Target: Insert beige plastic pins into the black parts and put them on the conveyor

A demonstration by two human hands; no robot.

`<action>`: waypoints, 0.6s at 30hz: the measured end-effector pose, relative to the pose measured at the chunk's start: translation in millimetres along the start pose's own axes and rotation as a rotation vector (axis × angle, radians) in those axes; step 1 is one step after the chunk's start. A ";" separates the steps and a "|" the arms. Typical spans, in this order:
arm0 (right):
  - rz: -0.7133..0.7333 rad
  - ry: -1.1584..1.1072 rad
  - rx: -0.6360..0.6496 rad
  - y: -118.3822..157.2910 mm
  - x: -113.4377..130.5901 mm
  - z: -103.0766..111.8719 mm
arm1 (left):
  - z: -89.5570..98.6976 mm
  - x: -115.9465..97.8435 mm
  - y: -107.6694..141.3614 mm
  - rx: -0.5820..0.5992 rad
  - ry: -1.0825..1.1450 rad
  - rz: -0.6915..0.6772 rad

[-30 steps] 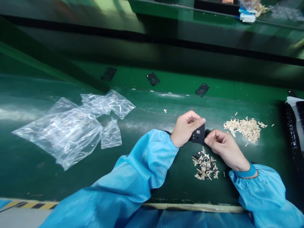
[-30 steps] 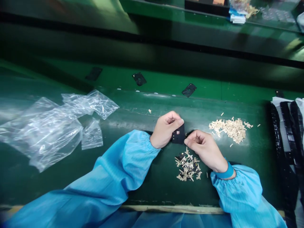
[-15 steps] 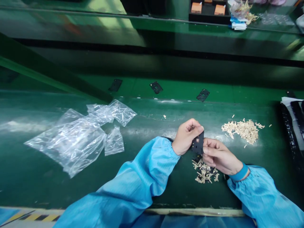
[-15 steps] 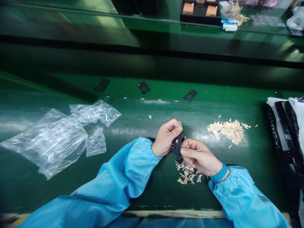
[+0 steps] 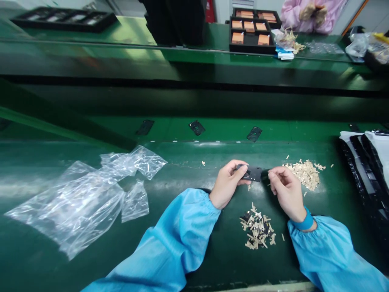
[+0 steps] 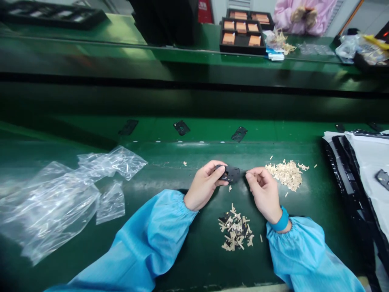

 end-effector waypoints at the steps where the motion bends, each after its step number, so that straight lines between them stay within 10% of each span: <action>1: 0.045 0.022 -0.027 -0.1 3.7 2.7 | 0.3 0.6 0.2 -0.001 0.003 0.009; 18: 0.235 0.207 0.057 4.7 12.2 -6.1 | -2.6 3.1 3.4 0.046 -0.064 0.048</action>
Point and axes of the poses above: each hand's wrist, its own y-axis away from the middle knuckle, its own z-axis out of the back of the hand, x = y × z, the point moved 9 cm from there along -y, towards the middle knuckle, and after that the axes turned 3 degrees about -z, right-handed, at the moved point
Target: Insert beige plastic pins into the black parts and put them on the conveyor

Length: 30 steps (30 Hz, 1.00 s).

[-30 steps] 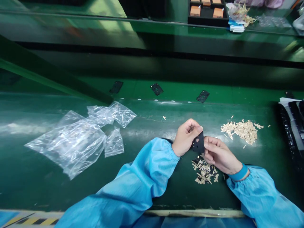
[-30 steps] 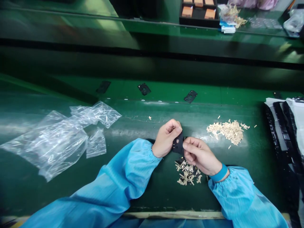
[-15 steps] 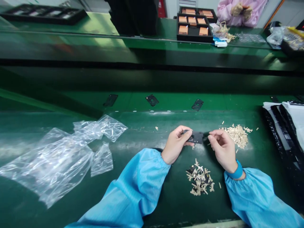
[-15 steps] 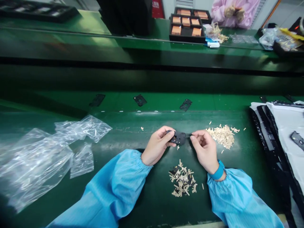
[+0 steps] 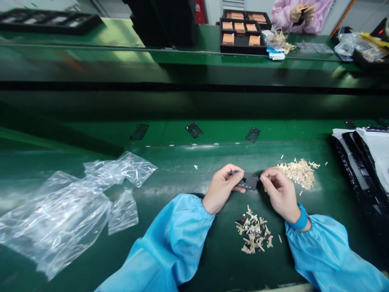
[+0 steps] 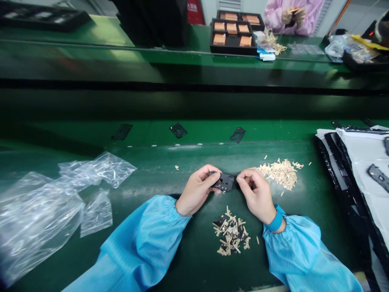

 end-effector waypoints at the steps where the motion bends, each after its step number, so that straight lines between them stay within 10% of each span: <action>1: 0.016 0.016 0.008 0.1 2.8 -0.5 | 0.2 0.2 -0.1 0.001 0.002 0.000; 30: 0.378 0.209 0.101 12.4 41.7 -10.9 | 3.2 4.0 -4.2 0.004 0.105 -0.032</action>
Point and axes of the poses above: each hand's wrist, its own y-axis away from the middle knuckle, its own z-axis out of the back of the hand, x = y × z, the point moved 9 cm from there along -y, towards the middle knuckle, and after that the axes turned 3 degrees about -z, right-handed, at the moved point
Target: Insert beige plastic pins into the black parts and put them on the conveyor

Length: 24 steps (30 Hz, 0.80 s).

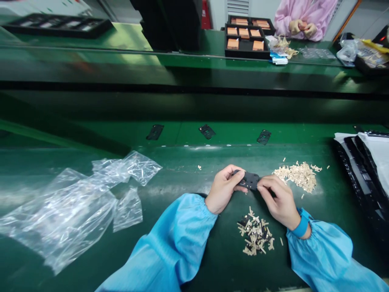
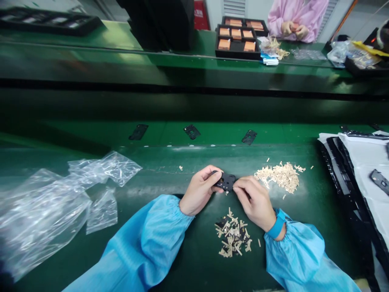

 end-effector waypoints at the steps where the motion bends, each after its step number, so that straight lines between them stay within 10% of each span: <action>1: 0.009 -0.004 0.003 0.7 1.2 0.1 | 0.3 -0.1 -0.1 -0.003 0.014 0.001; 16: 0.063 0.107 -0.211 9.8 8.0 9.9 | -7.8 2.3 5.1 0.027 0.081 -0.033; 24: -0.212 -0.101 -0.288 9.5 -29.8 19.5 | -6.7 -15.7 5.9 0.031 -0.083 -0.302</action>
Point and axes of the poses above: each hand's wrist, its own y-axis away from the middle knuckle, its own z-axis out of the back of the hand, x = y × z, the point moved 9 cm from there along -y, towards the middle knuckle, and after that the axes turned 3 degrees about -z, right-handed, at the moved point
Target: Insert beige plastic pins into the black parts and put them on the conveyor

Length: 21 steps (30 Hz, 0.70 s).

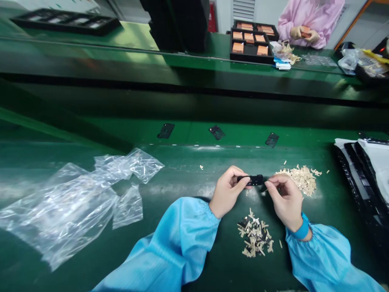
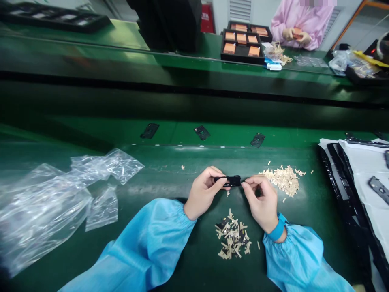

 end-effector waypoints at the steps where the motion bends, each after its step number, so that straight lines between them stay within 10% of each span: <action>1: -0.013 -0.006 0.002 0.0 -2.1 -0.5 | -1.0 -0.7 0.7 0.012 -0.012 -0.022; 21: -0.302 -0.263 0.169 6.3 -13.3 -26.8 | -5.0 -5.6 6.2 0.030 -0.036 -0.016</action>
Point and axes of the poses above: each hand's wrist, its own y-axis away from the middle knuckle, its own z-axis out of the back of the hand, x = y × z, the point moved 9 cm from there along -y, towards the middle knuckle, and after that the axes turned 3 degrees about -z, right-handed, at the moved point
